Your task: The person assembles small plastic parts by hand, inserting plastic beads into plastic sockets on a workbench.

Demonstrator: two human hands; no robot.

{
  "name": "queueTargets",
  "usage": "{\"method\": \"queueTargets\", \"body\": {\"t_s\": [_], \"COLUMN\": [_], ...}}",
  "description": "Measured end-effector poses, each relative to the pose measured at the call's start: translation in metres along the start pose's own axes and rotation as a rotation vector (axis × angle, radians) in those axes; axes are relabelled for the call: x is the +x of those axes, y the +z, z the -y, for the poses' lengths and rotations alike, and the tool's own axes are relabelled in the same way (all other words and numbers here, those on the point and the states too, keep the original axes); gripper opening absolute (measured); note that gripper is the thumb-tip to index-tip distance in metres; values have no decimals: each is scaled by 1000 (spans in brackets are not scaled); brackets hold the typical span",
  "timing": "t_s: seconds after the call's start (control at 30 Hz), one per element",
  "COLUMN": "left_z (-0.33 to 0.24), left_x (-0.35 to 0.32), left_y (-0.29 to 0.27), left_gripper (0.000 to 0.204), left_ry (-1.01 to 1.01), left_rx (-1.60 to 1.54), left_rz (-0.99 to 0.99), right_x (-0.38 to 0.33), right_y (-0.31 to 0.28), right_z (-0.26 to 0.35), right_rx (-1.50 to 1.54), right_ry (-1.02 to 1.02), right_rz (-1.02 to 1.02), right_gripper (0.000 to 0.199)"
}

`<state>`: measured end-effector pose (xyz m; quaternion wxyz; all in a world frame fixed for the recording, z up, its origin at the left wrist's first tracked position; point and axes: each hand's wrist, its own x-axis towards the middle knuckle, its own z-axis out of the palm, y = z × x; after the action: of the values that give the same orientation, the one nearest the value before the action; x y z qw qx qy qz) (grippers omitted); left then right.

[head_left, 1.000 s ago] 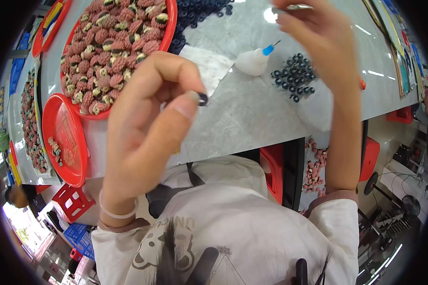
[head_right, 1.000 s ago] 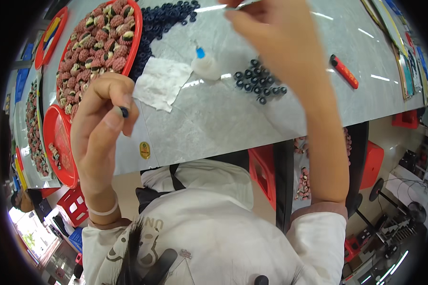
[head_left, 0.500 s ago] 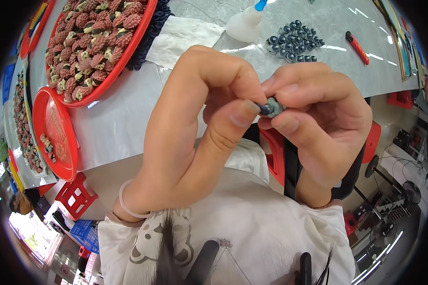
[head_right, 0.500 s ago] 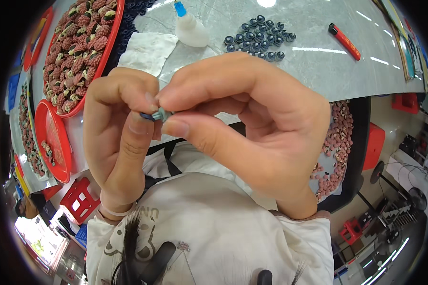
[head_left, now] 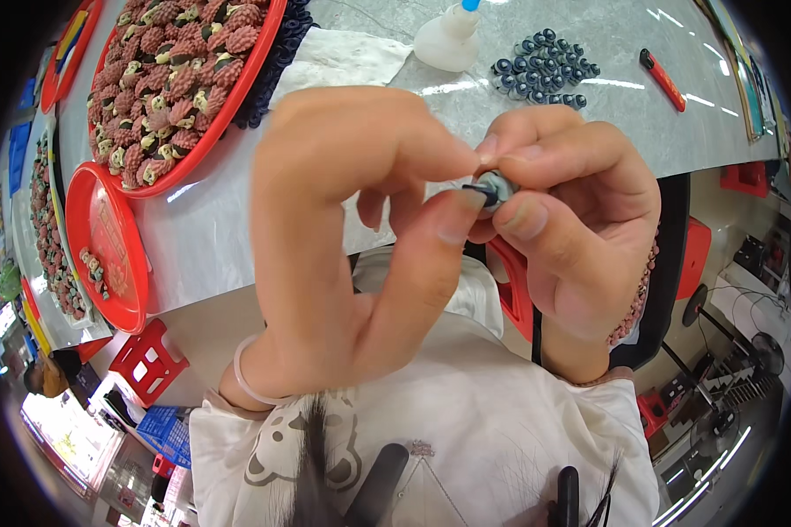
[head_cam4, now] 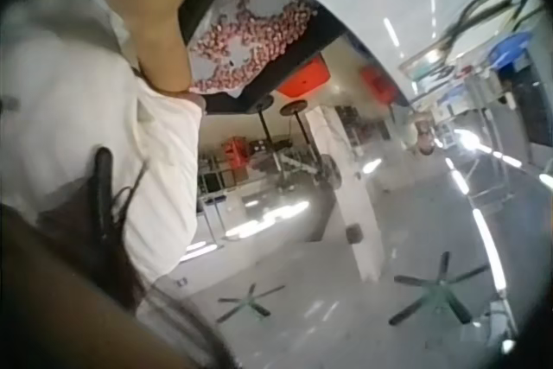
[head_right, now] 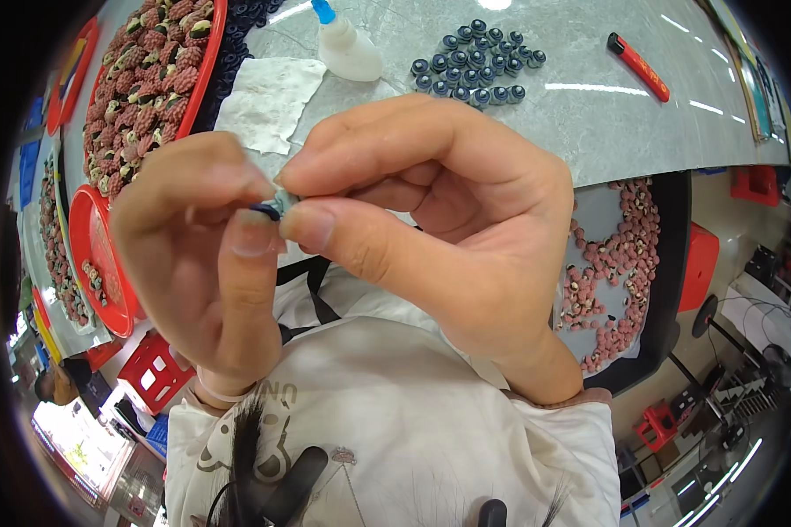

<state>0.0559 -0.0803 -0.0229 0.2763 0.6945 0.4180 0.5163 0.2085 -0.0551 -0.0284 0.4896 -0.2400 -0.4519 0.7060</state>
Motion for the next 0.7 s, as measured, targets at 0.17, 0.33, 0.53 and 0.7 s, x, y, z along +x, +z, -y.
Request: {"method": "queueTargets", "body": {"t_s": [0.17,0.33,0.53,0.7], "left_z": [-4,-9,-3,3], "left_x": [1,1,-2,-6], "left_y": [-5,-7,0,1], "left_gripper": [16,18,18,19], "left_ry": [364,229,72,83], "left_rx": [432,371,141,70], "left_rz": [-45,37,-47,-50], "right_x": [0,-3,0,-1], "right_y": [1,3,-1,-1], "right_z": [-3,-3,-9,-6], "right_rx": [109,155,142,26], "right_ry": [20,53,-48,-104], "right_rz": [-15,-6,72,91], "right_gripper": [19,19,17,16]}}
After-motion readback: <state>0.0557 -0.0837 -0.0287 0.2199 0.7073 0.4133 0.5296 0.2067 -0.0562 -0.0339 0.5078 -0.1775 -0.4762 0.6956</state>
